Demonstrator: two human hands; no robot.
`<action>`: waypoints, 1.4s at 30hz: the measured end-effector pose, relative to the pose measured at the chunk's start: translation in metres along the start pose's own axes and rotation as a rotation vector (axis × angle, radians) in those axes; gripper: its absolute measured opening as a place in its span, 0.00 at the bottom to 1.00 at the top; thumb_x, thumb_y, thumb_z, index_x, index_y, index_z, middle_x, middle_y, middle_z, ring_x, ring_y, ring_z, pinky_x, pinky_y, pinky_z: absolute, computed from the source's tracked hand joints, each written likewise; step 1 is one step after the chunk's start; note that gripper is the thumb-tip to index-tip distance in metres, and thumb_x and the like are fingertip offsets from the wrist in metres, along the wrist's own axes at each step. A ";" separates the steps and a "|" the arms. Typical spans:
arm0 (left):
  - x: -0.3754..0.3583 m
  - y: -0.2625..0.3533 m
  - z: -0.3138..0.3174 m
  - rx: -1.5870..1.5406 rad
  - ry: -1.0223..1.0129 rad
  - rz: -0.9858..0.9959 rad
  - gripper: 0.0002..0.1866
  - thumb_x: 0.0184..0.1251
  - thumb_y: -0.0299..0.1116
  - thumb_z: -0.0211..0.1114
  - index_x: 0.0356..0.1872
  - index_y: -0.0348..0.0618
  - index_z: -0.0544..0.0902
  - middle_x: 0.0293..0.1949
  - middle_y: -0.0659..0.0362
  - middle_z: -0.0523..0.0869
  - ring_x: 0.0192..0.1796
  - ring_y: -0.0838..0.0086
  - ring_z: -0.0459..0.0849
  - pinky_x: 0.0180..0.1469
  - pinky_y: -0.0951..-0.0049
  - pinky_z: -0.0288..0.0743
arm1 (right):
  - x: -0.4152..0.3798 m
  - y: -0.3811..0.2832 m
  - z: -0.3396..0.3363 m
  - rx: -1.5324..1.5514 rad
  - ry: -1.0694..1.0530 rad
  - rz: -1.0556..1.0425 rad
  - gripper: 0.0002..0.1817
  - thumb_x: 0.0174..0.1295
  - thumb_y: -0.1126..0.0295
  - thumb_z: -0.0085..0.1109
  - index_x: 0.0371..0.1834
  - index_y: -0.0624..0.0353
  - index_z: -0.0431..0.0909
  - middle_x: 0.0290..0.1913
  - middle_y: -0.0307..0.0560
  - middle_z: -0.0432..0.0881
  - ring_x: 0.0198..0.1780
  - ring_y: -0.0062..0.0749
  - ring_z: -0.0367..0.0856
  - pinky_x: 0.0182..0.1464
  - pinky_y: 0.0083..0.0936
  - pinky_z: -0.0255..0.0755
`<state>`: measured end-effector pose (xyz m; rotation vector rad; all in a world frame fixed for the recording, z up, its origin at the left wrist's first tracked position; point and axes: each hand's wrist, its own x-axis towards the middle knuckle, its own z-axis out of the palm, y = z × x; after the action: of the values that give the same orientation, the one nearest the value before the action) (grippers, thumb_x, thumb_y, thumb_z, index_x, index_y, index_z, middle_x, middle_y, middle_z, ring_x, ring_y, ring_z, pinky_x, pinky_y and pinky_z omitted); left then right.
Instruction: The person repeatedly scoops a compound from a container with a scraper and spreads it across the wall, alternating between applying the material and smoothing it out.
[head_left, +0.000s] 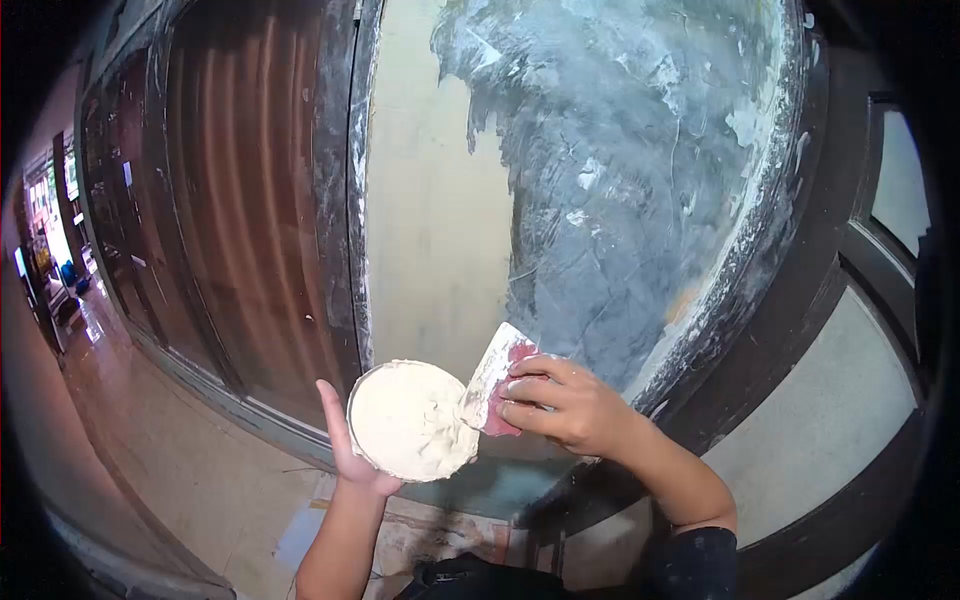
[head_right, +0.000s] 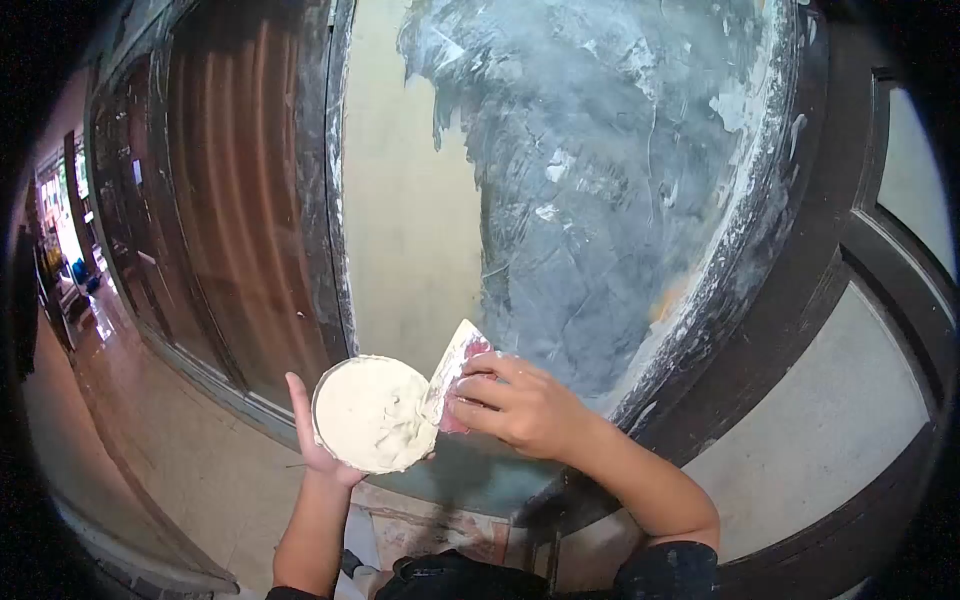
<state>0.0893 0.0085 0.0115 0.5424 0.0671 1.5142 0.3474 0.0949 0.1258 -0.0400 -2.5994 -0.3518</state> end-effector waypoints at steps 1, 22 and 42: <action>0.001 0.000 -0.002 -0.021 -0.020 0.005 0.60 0.67 0.88 0.33 0.79 0.44 0.70 0.75 0.42 0.76 0.70 0.37 0.80 0.63 0.17 0.74 | 0.000 0.000 0.001 0.003 0.010 0.001 0.13 0.62 0.67 0.64 0.49 0.54 0.84 0.54 0.43 0.84 0.64 0.47 0.82 0.61 0.43 0.81; 0.006 -0.017 -0.005 -0.011 -0.016 0.000 0.60 0.70 0.86 0.35 0.76 0.34 0.73 0.73 0.42 0.79 0.70 0.48 0.82 0.73 0.45 0.77 | -0.017 -0.003 0.009 0.032 0.102 0.051 0.17 0.54 0.73 0.70 0.49 0.53 0.86 0.53 0.44 0.85 0.60 0.48 0.84 0.58 0.42 0.82; -0.014 -0.025 -0.045 -0.067 0.106 0.032 0.60 0.67 0.88 0.37 0.79 0.41 0.71 0.76 0.42 0.76 0.71 0.37 0.79 0.67 0.25 0.75 | -0.062 0.020 0.042 -0.156 0.386 0.498 0.14 0.53 0.80 0.68 0.43 0.53 0.90 0.43 0.40 0.90 0.45 0.43 0.88 0.45 0.36 0.84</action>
<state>0.0949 0.0087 -0.0413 0.4110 0.0903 1.5703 0.3832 0.1273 0.0649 -0.6002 -2.0859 -0.3368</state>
